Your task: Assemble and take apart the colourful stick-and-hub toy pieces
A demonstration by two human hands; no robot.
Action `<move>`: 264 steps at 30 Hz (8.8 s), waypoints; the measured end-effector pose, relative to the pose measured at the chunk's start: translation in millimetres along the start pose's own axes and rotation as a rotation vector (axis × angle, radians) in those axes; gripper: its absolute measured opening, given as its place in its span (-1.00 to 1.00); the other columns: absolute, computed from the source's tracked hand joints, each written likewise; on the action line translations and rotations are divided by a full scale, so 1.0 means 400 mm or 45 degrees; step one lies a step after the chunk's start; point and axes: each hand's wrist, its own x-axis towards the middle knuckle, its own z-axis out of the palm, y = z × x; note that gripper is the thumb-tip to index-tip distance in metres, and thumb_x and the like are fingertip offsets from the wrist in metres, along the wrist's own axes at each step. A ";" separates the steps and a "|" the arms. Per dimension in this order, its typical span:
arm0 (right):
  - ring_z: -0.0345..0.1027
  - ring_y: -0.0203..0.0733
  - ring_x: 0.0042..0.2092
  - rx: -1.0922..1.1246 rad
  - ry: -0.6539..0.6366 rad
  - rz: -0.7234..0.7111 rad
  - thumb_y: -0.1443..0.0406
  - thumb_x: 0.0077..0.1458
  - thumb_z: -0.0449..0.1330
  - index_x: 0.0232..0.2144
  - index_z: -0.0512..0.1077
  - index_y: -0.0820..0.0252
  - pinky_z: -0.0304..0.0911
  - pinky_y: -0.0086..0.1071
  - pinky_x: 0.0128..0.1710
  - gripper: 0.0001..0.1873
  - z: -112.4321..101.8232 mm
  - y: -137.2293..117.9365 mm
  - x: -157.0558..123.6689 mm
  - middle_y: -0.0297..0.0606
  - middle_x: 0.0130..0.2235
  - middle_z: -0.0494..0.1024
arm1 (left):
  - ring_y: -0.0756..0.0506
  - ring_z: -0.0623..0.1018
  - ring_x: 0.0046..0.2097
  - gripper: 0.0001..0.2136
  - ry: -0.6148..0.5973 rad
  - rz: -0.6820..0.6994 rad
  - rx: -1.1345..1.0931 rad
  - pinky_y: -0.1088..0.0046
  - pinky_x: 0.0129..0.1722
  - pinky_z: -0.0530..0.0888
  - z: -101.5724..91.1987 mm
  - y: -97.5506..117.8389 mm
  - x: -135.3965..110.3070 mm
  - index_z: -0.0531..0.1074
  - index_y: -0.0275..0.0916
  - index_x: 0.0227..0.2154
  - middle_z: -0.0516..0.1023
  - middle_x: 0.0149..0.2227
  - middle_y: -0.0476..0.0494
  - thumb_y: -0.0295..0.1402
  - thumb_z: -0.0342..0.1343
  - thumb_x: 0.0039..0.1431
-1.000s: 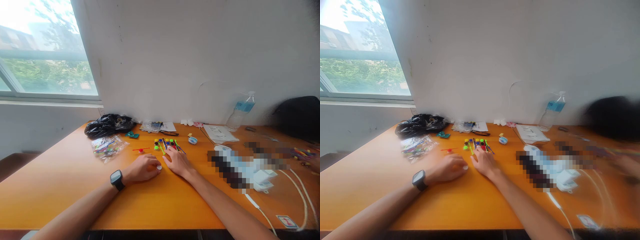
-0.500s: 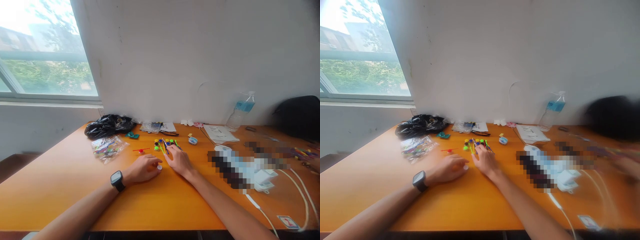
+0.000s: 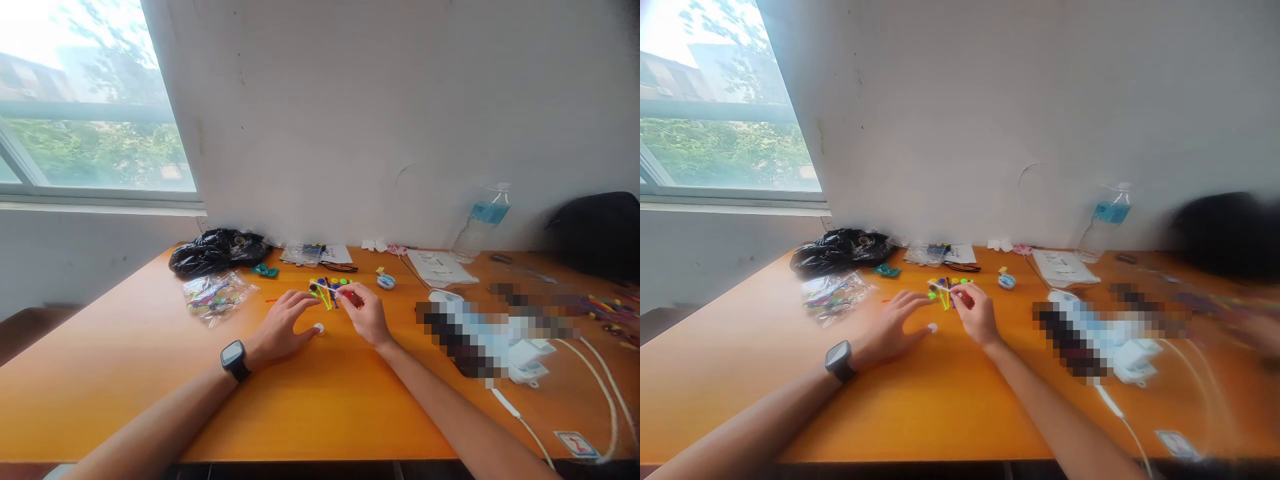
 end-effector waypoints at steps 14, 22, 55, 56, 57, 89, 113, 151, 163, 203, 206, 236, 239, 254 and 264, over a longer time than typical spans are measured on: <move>0.16 -0.37 -0.54 0.662 -0.323 0.563 0.21 -0.14 0.44 -0.47 0.53 0.20 0.07 -0.43 -0.53 -0.78 0.021 -0.017 -0.015 -0.41 -0.54 0.44 | -0.13 0.61 -0.10 -0.82 -0.029 -0.098 -0.042 0.32 -0.06 0.50 0.015 -0.011 -0.005 0.56 -0.11 0.00 0.67 -0.11 -0.09 -0.35 0.12 0.44; 0.17 -0.36 -0.59 0.514 -0.404 0.643 0.20 -0.08 0.35 -0.41 0.50 0.17 0.00 -0.48 -0.61 -0.81 0.023 -0.004 -0.015 -0.39 -0.58 0.47 | -0.09 0.60 -0.23 -0.80 -0.133 -0.090 -0.082 0.42 -0.22 0.48 0.024 -0.018 -0.006 0.62 -0.15 -0.11 0.65 -0.24 -0.12 -0.32 0.07 0.46; 0.23 -0.32 -0.50 0.198 -0.639 0.295 0.03 0.08 0.37 -0.39 0.57 0.22 0.11 -0.44 -0.52 -0.65 0.027 0.033 -0.015 -0.34 -0.48 0.47 | -0.11 0.60 -0.22 -0.92 -0.142 -0.086 -0.066 0.41 -0.25 0.47 0.026 0.000 -0.001 0.59 -0.14 -0.20 0.66 -0.23 -0.09 -0.31 0.24 0.31; 0.23 -0.32 -0.50 0.187 -0.645 0.289 0.03 0.08 0.37 -0.39 0.57 0.22 0.11 -0.44 -0.52 -0.65 0.028 0.034 -0.016 -0.34 -0.49 0.47 | -0.11 0.60 -0.22 -0.93 -0.148 -0.085 -0.067 0.41 -0.25 0.47 0.025 0.000 -0.001 0.59 -0.14 -0.20 0.66 -0.24 -0.08 -0.32 0.24 0.31; 0.23 -0.32 -0.50 0.174 -0.647 0.285 0.03 0.08 0.37 -0.39 0.57 0.22 0.11 -0.44 -0.52 -0.66 0.029 0.036 -0.016 -0.35 -0.49 0.46 | -0.11 0.60 -0.23 -0.93 -0.155 -0.081 -0.068 0.41 -0.25 0.47 0.024 0.000 0.000 0.59 -0.14 -0.21 0.66 -0.25 -0.08 -0.33 0.24 0.31; 0.19 -0.32 -0.60 0.097 -0.457 0.352 -0.11 0.27 0.13 -0.31 0.56 0.18 0.07 -0.41 -0.57 -0.50 0.017 0.026 -0.002 -0.32 -0.48 0.52 | -0.25 0.52 -0.01 -0.69 -0.013 -0.030 0.140 0.18 -0.06 0.48 -0.008 0.028 0.006 0.45 -0.11 0.09 0.59 -0.02 -0.19 -0.19 0.19 0.36; 0.28 -0.21 -0.45 -0.423 -0.284 -0.033 0.01 0.36 0.08 -0.43 0.46 0.12 0.08 -0.38 -0.41 -0.58 0.007 0.012 -0.014 -0.32 -0.51 0.45 | -0.24 0.51 0.03 -0.77 -0.161 0.085 0.029 0.13 0.04 0.50 -0.004 0.016 0.005 0.49 -0.10 0.07 0.57 0.05 -0.20 -0.22 0.07 0.45; 0.42 -0.16 -0.27 -0.485 -0.502 -0.070 0.26 0.33 0.12 -0.07 0.61 0.14 0.27 -0.34 -0.24 -0.72 0.023 0.038 -0.028 -0.17 -0.19 0.59 | -0.22 0.54 -0.02 -0.89 -0.004 -0.165 0.260 0.17 -0.02 0.46 -0.004 -0.049 0.001 0.56 -0.14 -0.12 0.64 -0.07 -0.14 -0.29 0.20 0.37; 0.42 -0.17 -0.27 -0.485 -0.517 -0.097 0.26 0.29 0.19 -0.25 0.58 0.14 0.25 -0.34 -0.24 -0.84 0.015 0.022 -0.032 -0.22 -0.26 0.54 | -0.21 0.57 -0.13 -0.78 -0.002 -0.321 0.335 0.24 -0.12 0.45 0.005 -0.064 -0.005 0.54 -0.15 -0.14 0.64 -0.20 -0.16 -0.13 0.13 0.41; 0.50 -0.10 -0.08 -0.540 -0.496 -0.187 0.29 0.30 0.21 -0.01 0.51 0.12 0.33 -0.31 -0.10 -0.77 0.011 0.029 -0.035 -0.18 -0.03 0.55 | -0.28 0.52 0.04 -0.78 0.006 -0.321 0.401 0.09 0.04 0.51 -0.014 -0.056 0.004 0.55 -0.18 -0.03 0.62 -0.06 -0.18 -0.45 0.07 0.35; 0.48 -0.15 -0.16 -0.609 -0.486 -0.182 0.29 0.31 0.20 -0.11 0.53 0.10 0.27 -0.34 -0.20 -0.86 0.012 0.030 -0.034 -0.22 -0.07 0.53 | -0.26 0.49 0.10 -0.74 -0.017 -0.190 0.235 0.11 0.11 0.52 0.005 -0.048 0.002 0.49 -0.15 0.05 0.58 0.01 -0.19 -0.43 0.10 0.34; 0.50 -0.05 0.10 -0.211 -0.338 -0.296 0.48 0.26 0.01 -0.04 0.58 0.15 0.35 -0.14 0.19 -0.60 0.035 0.066 -0.016 -0.09 0.04 0.62 | -0.37 0.22 0.43 -0.29 -0.275 -0.155 0.048 -0.08 0.40 0.22 0.045 -0.060 -0.017 0.05 -0.15 0.45 0.22 0.42 -0.36 -0.01 0.14 0.38; 0.45 0.00 0.20 -0.243 -0.385 -0.278 0.46 0.27 0.05 0.07 0.58 0.16 0.29 -0.02 0.30 -0.56 0.040 0.069 -0.020 -0.05 0.13 0.60 | -0.38 0.20 0.45 -0.28 -0.296 -0.144 0.113 -0.06 0.39 0.25 0.039 -0.069 -0.021 0.06 -0.20 0.44 0.22 0.42 -0.40 0.05 0.10 0.39; 0.53 -0.10 -0.08 -0.286 -0.488 -0.203 0.33 0.26 0.19 -0.06 0.61 0.21 0.46 -0.27 -0.11 -0.73 0.039 0.047 -0.034 -0.04 0.06 0.61 | -0.33 0.20 0.46 -0.41 -0.379 -0.106 0.185 0.01 0.42 0.23 0.045 -0.078 -0.020 0.27 -0.24 0.33 0.26 0.41 -0.39 0.06 0.00 0.44; 0.43 -0.18 -0.33 -0.312 -0.389 -0.210 0.29 0.28 0.17 -0.35 0.57 0.19 0.29 -0.34 -0.28 -0.79 0.026 0.027 -0.019 -0.20 -0.32 0.62 | -0.38 0.17 0.47 -0.29 -0.353 -0.130 0.198 -0.02 0.41 0.24 0.042 -0.070 -0.029 0.06 -0.26 0.45 0.16 0.45 -0.44 0.05 0.02 0.44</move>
